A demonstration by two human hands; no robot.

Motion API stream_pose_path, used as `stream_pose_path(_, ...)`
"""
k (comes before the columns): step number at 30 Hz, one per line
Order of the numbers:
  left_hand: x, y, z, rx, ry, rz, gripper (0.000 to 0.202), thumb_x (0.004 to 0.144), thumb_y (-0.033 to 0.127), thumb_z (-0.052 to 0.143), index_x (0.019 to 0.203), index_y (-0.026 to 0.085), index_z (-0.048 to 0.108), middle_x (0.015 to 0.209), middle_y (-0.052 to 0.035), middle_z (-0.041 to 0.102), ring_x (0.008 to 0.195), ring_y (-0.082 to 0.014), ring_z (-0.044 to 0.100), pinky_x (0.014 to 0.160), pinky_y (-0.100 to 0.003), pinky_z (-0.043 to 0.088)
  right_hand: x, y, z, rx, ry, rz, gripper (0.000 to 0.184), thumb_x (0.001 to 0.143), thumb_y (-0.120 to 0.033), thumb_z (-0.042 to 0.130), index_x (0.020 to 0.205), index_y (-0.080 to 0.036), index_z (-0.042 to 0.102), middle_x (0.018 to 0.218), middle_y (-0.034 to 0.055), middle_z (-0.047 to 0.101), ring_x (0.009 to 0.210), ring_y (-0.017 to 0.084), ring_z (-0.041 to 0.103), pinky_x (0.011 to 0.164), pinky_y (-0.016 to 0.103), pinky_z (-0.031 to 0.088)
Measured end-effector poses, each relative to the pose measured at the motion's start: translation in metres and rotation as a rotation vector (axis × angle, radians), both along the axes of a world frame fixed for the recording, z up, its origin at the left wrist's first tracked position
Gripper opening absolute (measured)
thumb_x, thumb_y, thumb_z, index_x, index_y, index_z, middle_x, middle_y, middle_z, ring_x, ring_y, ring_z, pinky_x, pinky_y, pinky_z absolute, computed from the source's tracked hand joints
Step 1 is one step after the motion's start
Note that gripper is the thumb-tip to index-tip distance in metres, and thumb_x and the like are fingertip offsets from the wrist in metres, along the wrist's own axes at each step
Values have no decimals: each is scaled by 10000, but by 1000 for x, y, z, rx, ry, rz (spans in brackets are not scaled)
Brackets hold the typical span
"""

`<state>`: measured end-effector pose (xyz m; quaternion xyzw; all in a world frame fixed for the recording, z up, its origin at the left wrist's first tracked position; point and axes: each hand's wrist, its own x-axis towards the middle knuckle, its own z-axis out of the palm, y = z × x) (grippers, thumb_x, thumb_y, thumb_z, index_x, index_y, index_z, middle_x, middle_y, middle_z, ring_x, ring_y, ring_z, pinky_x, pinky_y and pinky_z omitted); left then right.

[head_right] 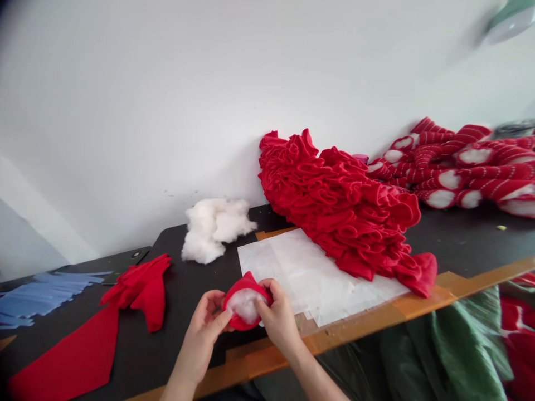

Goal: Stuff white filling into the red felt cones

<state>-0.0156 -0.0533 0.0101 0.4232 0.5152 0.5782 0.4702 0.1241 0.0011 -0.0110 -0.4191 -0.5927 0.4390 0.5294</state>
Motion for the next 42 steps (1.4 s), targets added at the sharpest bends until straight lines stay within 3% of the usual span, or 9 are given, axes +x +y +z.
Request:
stream_pose_path(4, 11, 4, -16, 3, 254, 300, 134, 700, 104, 549, 756, 203, 478, 681, 34, 494, 651, -128, 483, 645, -249, 399, -6, -5, -1, 99, -24, -36, 142, 650, -151, 468, 777, -196, 513, 724, 3, 557, 678, 168, 523, 624, 283, 422)
stream_pose_path(9, 19, 2, -17, -34, 0, 183, 241, 753, 264, 586, 962, 203, 482, 891, -32, 571, 773, -177, 563, 658, -278, 443, -8, -7, 0, -23, 80, -22, 129, 655, -168, 498, 776, -208, 474, 684, -24, 503, 606, 141, 470, 547, 255, 390)
stream_pose_path(14, 22, 1, -15, 52, 249, 370, 284, 687, 144, 585, 951, 206, 503, 882, -38, 586, 795, -204, 565, 741, -320, 431, -8, -12, 12, -96, 156, 276, 196, 725, -239, 562, 907, -213, 495, 761, -18, 546, 675, 146, 519, 595, 255, 428)
stream_pose_path(18, 23, 1, -18, 191, 362, 452, 271, 617, 42, 559, 828, 213, 555, 834, -32, 570, 830, -216, 551, 787, -328, 408, -5, -4, 10, 20, -27, 125, 208, 675, -127, 496, 863, -197, 549, 762, 4, 602, 708, 169, 548, 640, 279, 421)
stream_pose_path(21, 17, -1, -16, 138, 162, 377, 315, 614, 44, 613, 878, 213, 579, 888, -41, 586, 887, -222, 561, 837, -344, 413, -3, 2, 3, 39, -20, -2, 236, 617, -106, 451, 810, -193, 554, 731, 3, 605, 669, 167, 539, 594, 267, 403)
stream_pose_path(27, 11, -2, -7, -81, -706, -8, 453, 744, 401, 679, 1101, 141, 574, 1059, -136, 655, 962, -253, 621, 830, -365, 485, -7, 0, 7, -51, 144, 242, 113, 686, -181, 521, 789, -198, 564, 691, -17, 593, 615, 139, 531, 553, 238, 411)
stream_pose_path(34, 24, 8, -12, -19, -733, 270, 493, 689, 190, 753, 1131, 198, 535, 970, -74, 697, 853, -199, 671, 768, -312, 525, -14, -11, -3, -110, 265, -123, 288, 737, -422, 649, 910, -206, 571, 776, 15, 585, 670, 164, 574, 587, 274, 499)
stream_pose_path(39, 24, 7, -22, 80, -720, 209, 622, 680, 197, 761, 1234, 225, 482, 1124, -93, 652, 969, -226, 652, 862, -343, 508, -22, -38, 4, -180, 300, 230, 377, 816, -459, 607, 1108, -221, 614, 1090, 78, 672, 993, 238, 612, 903, 371, 470)
stream_pose_path(42, 23, 2, -27, 65, -834, 171, 576, 665, 303, 774, 1181, 208, 537, 1105, -102, 655, 1008, -258, 637, 888, -376, 505, -27, -40, 6, -172, 284, 257, 318, 802, -465, 628, 970, -204, 697, 1019, 68, 698, 929, 234, 619, 844, 332, 475)
